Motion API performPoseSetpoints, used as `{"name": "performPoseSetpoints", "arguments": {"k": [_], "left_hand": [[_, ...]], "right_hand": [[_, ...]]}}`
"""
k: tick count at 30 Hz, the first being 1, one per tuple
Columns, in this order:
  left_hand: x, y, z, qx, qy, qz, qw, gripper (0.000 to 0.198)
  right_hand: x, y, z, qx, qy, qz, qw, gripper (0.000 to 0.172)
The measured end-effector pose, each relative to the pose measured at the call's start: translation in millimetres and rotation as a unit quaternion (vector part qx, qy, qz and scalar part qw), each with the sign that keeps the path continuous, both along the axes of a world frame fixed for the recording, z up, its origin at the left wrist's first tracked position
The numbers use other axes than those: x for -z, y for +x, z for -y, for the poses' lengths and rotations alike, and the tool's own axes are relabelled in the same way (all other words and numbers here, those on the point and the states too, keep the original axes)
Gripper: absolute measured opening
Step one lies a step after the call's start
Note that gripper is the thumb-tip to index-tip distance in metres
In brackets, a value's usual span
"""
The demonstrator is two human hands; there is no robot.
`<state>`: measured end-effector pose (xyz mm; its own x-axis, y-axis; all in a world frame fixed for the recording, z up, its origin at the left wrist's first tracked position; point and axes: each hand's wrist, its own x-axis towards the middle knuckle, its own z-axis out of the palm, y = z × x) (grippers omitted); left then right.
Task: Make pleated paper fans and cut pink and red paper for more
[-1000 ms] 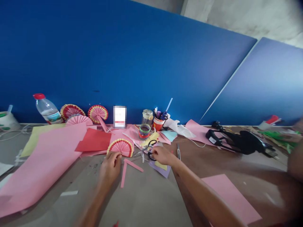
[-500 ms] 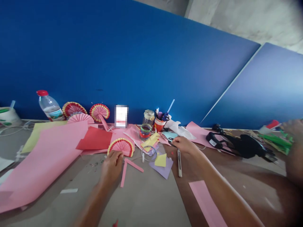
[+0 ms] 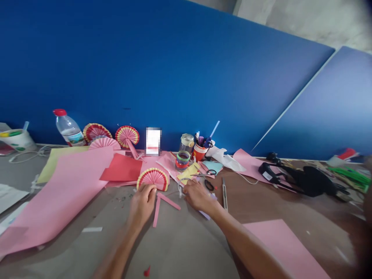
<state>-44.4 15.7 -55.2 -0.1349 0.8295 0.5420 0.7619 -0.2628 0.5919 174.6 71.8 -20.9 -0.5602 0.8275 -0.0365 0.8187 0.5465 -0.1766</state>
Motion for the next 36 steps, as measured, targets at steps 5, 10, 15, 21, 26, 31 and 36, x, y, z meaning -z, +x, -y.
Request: {"name": "performPoseSetpoints", "arguments": {"k": [5, 10, 15, 21, 26, 31, 36], "left_hand": [[-4.1, 1.5, 1.4, 0.014, 0.0, 0.012, 1.0, 0.024], [-7.7, 3.3, 1.7, 0.031, 0.002, 0.024, 0.999, 0.023], [-9.8, 4.7, 1.2, 0.048, 0.005, 0.04, 0.998, 0.021], [-14.5, 5.0, 4.0, 0.032, 0.006, 0.069, 0.997, 0.02], [-21.5, 8.6, 11.7, 0.036, 0.037, 0.087, 0.995, 0.016], [-25.7, 21.1, 17.6, 0.032, 0.091, 0.066, 0.993, 0.026], [-25.8, 30.5, 17.9, 0.063, 0.075, 0.05, 0.994, 0.028]], "right_hand": [[-12.5, 14.3, -8.6, 0.048, -0.038, -0.146, 0.987, 0.009], [-52.9, 33.4, -7.2, 0.044, -0.247, -0.575, 0.779, 0.019], [-52.4, 10.8, 3.7, 0.003, -0.422, -0.642, 0.64, 0.031], [-28.3, -17.0, 10.7, -0.004, -0.486, -0.583, 0.651, 0.025], [-19.3, -34.3, 17.4, 0.008, -0.364, -0.564, 0.742, 0.017], [-11.9, -46.6, 23.1, 0.017, -0.201, -0.507, 0.838, 0.012], [-3.4, -44.9, 24.0, 0.014, -0.107, -0.501, 0.859, 0.016]]}}
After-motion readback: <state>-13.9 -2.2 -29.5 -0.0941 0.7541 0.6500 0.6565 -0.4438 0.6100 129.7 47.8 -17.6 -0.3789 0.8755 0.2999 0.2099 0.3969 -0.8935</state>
